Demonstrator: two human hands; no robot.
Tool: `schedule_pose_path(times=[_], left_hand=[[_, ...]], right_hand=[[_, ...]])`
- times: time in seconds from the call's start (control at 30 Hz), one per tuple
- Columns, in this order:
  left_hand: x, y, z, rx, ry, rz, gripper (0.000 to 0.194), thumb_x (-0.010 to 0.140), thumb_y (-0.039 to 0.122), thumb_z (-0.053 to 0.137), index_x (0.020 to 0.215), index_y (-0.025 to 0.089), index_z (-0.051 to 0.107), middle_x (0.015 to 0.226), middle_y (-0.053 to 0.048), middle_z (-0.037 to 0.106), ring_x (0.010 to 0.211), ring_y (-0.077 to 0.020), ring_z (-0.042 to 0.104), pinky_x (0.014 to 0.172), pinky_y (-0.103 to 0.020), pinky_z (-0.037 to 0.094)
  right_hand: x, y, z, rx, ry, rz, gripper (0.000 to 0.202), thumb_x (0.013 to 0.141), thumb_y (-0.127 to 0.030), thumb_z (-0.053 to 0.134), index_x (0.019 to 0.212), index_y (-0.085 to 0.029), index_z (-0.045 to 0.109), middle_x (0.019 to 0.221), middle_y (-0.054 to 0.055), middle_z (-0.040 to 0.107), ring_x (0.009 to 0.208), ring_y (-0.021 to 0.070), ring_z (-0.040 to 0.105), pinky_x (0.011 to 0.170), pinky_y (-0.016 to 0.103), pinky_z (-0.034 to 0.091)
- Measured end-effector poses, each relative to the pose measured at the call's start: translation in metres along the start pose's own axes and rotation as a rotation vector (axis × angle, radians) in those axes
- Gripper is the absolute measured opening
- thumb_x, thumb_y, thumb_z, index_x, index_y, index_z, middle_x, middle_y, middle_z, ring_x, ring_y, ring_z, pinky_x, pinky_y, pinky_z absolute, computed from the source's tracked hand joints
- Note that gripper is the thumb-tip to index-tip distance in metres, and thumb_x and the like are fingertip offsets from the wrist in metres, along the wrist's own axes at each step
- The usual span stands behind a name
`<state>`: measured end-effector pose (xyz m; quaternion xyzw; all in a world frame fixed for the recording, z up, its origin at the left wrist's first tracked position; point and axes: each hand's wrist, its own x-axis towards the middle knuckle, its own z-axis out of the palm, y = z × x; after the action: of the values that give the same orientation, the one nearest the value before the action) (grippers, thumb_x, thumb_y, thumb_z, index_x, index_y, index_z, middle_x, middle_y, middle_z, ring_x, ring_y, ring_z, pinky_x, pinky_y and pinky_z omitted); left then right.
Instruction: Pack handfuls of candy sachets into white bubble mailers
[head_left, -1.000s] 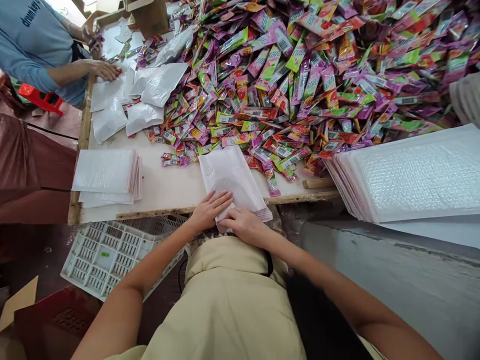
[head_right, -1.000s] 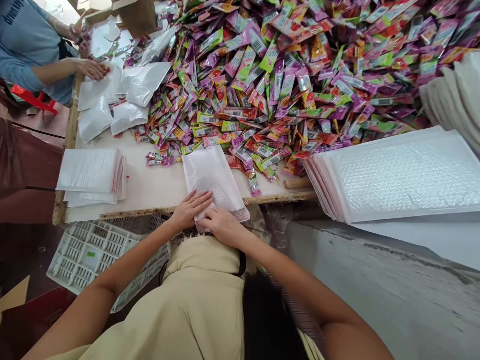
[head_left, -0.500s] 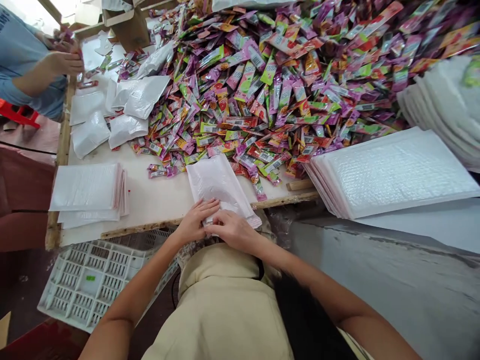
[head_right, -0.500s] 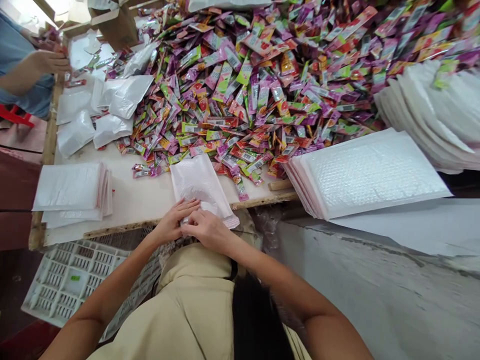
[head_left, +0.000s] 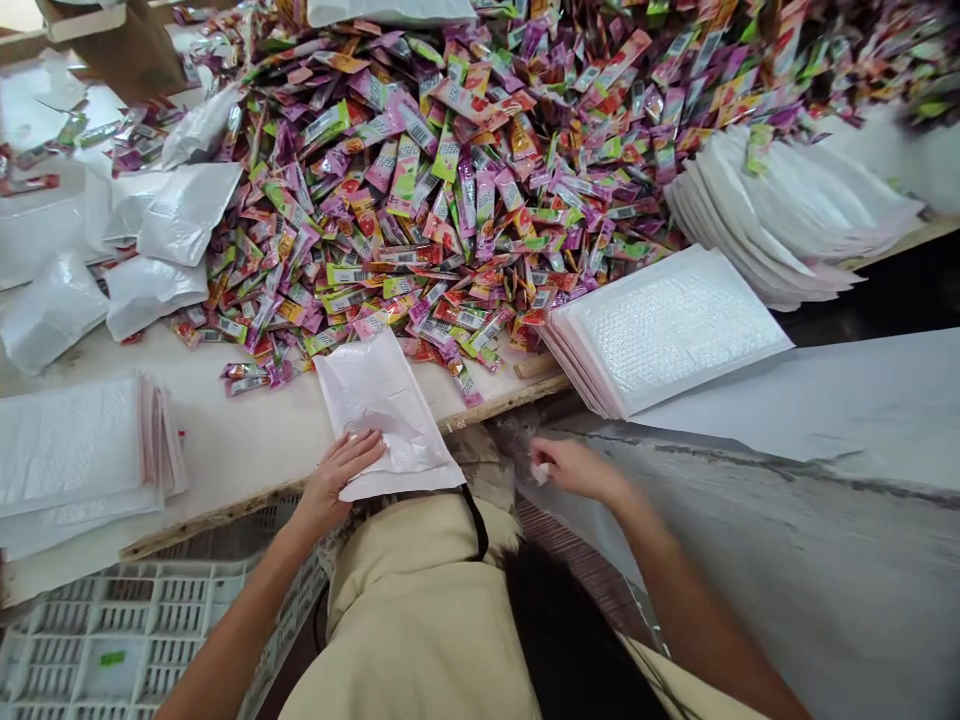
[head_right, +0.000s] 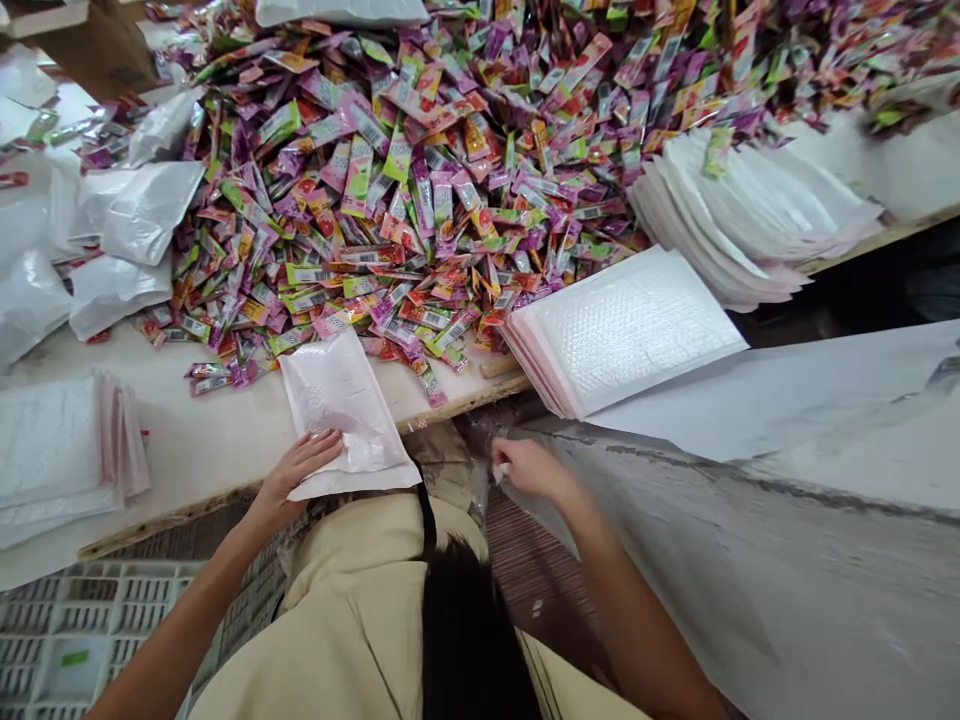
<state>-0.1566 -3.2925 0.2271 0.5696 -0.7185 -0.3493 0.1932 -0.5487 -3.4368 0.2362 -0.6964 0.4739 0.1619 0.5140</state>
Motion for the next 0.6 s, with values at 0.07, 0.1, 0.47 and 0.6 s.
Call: schedule_pose_path(times=[0.07, 0.1, 0.47, 0.6], left_hand=[[0.000, -0.002, 0.001, 0.052, -0.001, 0.038, 0.048, 0.099, 0.031, 0.042, 0.147, 0.030, 0.044, 0.151, -0.005, 0.044, 0.142, -0.0228, 0.039, 0.120, -0.047, 0.027], [0.001, -0.002, 0.000, 0.085, 0.000, 0.062, 0.050, 0.098, 0.031, 0.044, 0.148, 0.030, 0.043, 0.151, -0.005, 0.044, 0.142, -0.0231, 0.039, 0.120, -0.046, 0.028], [-0.010, 0.007, 0.013, 0.392, 0.118, 0.225, 0.054, 0.096, 0.028, 0.048, 0.149, 0.024, 0.041, 0.153, -0.011, 0.041, 0.144, -0.0255, 0.036, 0.120, -0.045, 0.027], [-0.017, 0.000, 0.017, 0.384, 0.115, 0.252, 0.050, 0.097, 0.028, 0.047, 0.147, 0.024, 0.045, 0.152, -0.011, 0.043, 0.144, -0.0243, 0.037, 0.121, -0.045, 0.026]], right_hand=[[0.017, 0.026, 0.005, -0.206, 0.186, 0.214, 0.021, 0.081, -0.005, 0.047, 0.089, -0.015, 0.064, 0.087, 0.010, 0.070, 0.086, 0.0229, 0.065, 0.079, 0.032, 0.047], [0.029, 0.033, 0.007, -0.260, 0.271, 0.255, 0.030, 0.082, -0.003, 0.043, 0.098, -0.014, 0.065, 0.097, 0.013, 0.071, 0.095, 0.0239, 0.066, 0.084, 0.032, 0.047], [0.030, -0.016, 0.037, -0.284, 0.466, -0.152, 0.035, 0.088, -0.013, 0.047, 0.114, -0.018, 0.070, 0.105, 0.013, 0.072, 0.104, 0.0266, 0.067, 0.093, 0.041, 0.053], [0.034, -0.059, 0.039, -0.345, 0.618, -0.815, 0.050, 0.095, -0.008, 0.039, 0.139, -0.025, 0.054, 0.144, 0.007, 0.054, 0.140, 0.0217, 0.042, 0.114, 0.043, 0.039]])
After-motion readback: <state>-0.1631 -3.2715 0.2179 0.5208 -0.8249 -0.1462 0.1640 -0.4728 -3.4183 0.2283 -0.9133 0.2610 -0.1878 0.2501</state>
